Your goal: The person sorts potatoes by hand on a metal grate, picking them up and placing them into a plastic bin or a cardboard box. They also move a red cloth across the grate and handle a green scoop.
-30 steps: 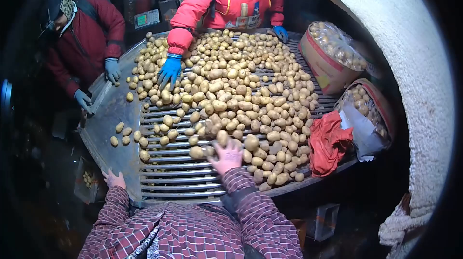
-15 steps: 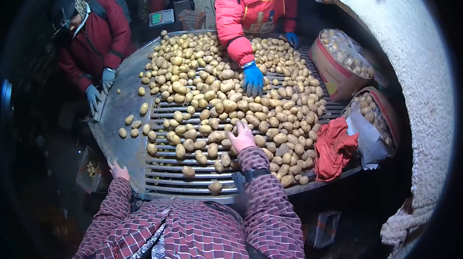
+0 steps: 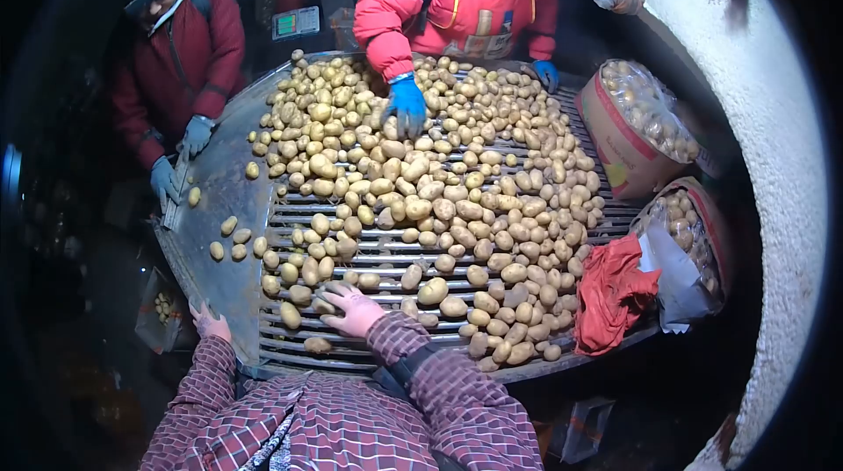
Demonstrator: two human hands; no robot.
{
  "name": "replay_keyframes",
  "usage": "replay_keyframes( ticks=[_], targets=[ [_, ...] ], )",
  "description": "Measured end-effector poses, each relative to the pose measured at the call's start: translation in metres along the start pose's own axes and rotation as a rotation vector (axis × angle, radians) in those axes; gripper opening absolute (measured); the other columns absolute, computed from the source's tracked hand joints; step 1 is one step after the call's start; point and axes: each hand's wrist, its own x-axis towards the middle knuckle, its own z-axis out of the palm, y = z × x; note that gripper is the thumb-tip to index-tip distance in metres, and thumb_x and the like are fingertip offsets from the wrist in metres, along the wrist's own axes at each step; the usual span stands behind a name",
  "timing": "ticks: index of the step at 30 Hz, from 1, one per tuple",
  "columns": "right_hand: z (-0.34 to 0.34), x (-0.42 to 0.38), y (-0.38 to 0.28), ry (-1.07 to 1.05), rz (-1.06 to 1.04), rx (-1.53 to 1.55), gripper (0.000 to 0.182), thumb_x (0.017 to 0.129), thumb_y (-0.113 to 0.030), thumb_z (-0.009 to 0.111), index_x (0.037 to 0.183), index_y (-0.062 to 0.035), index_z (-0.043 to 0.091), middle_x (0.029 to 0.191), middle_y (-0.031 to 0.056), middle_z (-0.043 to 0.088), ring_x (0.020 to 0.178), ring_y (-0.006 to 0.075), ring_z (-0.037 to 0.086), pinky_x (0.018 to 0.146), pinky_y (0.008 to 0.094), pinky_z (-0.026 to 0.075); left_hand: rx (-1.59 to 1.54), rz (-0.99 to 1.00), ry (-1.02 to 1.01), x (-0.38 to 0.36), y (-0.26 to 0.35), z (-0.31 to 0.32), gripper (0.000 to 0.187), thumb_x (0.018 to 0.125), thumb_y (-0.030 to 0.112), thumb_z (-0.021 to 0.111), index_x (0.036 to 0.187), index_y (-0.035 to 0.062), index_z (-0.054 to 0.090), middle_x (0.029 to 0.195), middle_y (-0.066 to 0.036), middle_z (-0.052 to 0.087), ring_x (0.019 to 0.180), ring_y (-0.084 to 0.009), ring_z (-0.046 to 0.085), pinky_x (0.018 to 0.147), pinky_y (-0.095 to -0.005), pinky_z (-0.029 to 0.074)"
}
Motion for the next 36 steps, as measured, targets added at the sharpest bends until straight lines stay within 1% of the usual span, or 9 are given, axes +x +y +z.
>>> replay_keyframes(
  ticks=[4,6,11,17,23,25,29,33,36],
  targets=[
    [-0.106,-0.001,0.027,0.433,0.385,-0.175,0.048,0.071,-0.025,0.07,0.113,-0.0066,0.059,0.105,0.0171,0.061,0.099,0.033,0.058,0.09,0.0398,0.046,0.003,0.021,0.007,-0.002,-0.001,-0.002,0.057,0.074,0.005,0.067,0.127,0.0076,0.047,0.148,-0.016,0.021,0.125,-0.0398,0.039,0.101,-0.0444,0.039],
    [-0.156,-0.004,0.08,0.641,0.477,-0.573,0.057,0.072,-0.035,0.07,0.122,-0.0123,0.054,0.126,0.0176,0.049,0.117,0.0343,0.046,0.099,0.0428,0.038,0.006,0.022,0.009,-0.001,0.0,0.0,0.056,0.074,0.006,0.067,0.127,0.0069,0.047,0.148,-0.017,0.021,0.124,-0.04,0.039,0.101,-0.0443,0.039],
    [-0.193,-0.003,0.118,0.176,0.669,-0.713,0.08,0.065,-0.049,0.072,0.134,-0.0185,0.044,0.139,0.0116,0.036,0.124,0.0331,0.037,0.102,0.0492,0.034,0.028,0.021,-0.023,0.0,0.003,-0.004,0.057,0.073,0.008,0.069,0.126,0.0053,0.047,0.147,-0.017,0.02,0.123,-0.0399,0.039,0.101,-0.044,0.039],
    [-0.124,-0.029,0.076,0.424,0.65,-0.689,0.058,0.069,-0.04,0.069,0.121,-0.018,0.055,0.121,0.0128,0.049,0.101,0.0342,0.05,0.087,0.0457,0.042,0.045,0.042,0.017,0.002,-0.007,0.003,0.057,0.073,0.01,0.068,0.126,0.0052,0.047,0.147,-0.015,0.021,0.123,-0.0397,0.04,0.101,-0.0451,0.039],
    [-0.044,-0.055,0.013,0.184,0.389,-0.323,0.064,0.068,-0.028,0.073,0.127,-0.0202,0.048,0.131,0.0136,0.04,0.106,0.0366,0.051,0.09,0.0441,0.047,0.033,0.042,0.029,-0.001,-0.002,0.0,0.055,0.072,0.011,0.069,0.124,0.0077,0.05,0.146,-0.014,0.022,0.122,-0.0395,0.041,0.1,-0.0444,0.04],
    [-0.034,-0.052,-0.003,-0.078,0.36,-0.214,0.065,0.067,-0.027,0.075,0.126,-0.0211,0.048,0.131,0.013,0.041,0.107,0.0356,0.051,0.09,0.0436,0.047,0.011,0.036,0.03,-0.001,-0.006,0.002,0.055,0.072,0.011,0.07,0.123,0.0098,0.05,0.147,-0.014,0.023,0.122,-0.0395,0.04,0.101,-0.0444,0.039],
    [-0.045,-0.056,0.007,-0.089,0.291,-0.227,0.053,0.068,-0.013,0.068,0.118,-0.022,0.053,0.128,0.0135,0.043,0.106,0.0362,0.053,0.09,0.0424,0.048,-0.059,0.055,0.035,0.006,-0.013,0.008,0.051,0.072,0.012,0.07,0.12,0.0113,0.053,0.147,-0.015,0.023,0.123,-0.0402,0.04,0.101,-0.0446,0.038],
    [-0.062,-0.072,0.039,0.242,0.258,-0.201,0.045,0.064,-0.001,0.061,0.107,-0.0117,0.06,0.12,0.0136,0.052,0.104,0.0335,0.056,0.092,0.0376,0.046,-0.085,0.07,0.031,0.005,-0.023,0.013,0.052,0.071,0.013,0.07,0.121,0.0119,0.052,0.146,-0.015,0.025,0.124,-0.0399,0.039,0.102,-0.0453,0.036],
    [-0.087,-0.077,0.044,0.312,0.487,0.557,0.045,0.066,-0.001,0.061,0.111,-0.0034,0.059,0.11,0.0086,0.059,0.105,0.0209,0.056,0.093,0.0315,0.044,-0.033,0.035,0.013,0.001,-0.017,0.008,0.055,0.071,0.016,0.07,0.122,0.0133,0.051,0.146,-0.014,0.027,0.126,-0.0378,0.036,0.102,-0.0461,0.035]
  ],
)
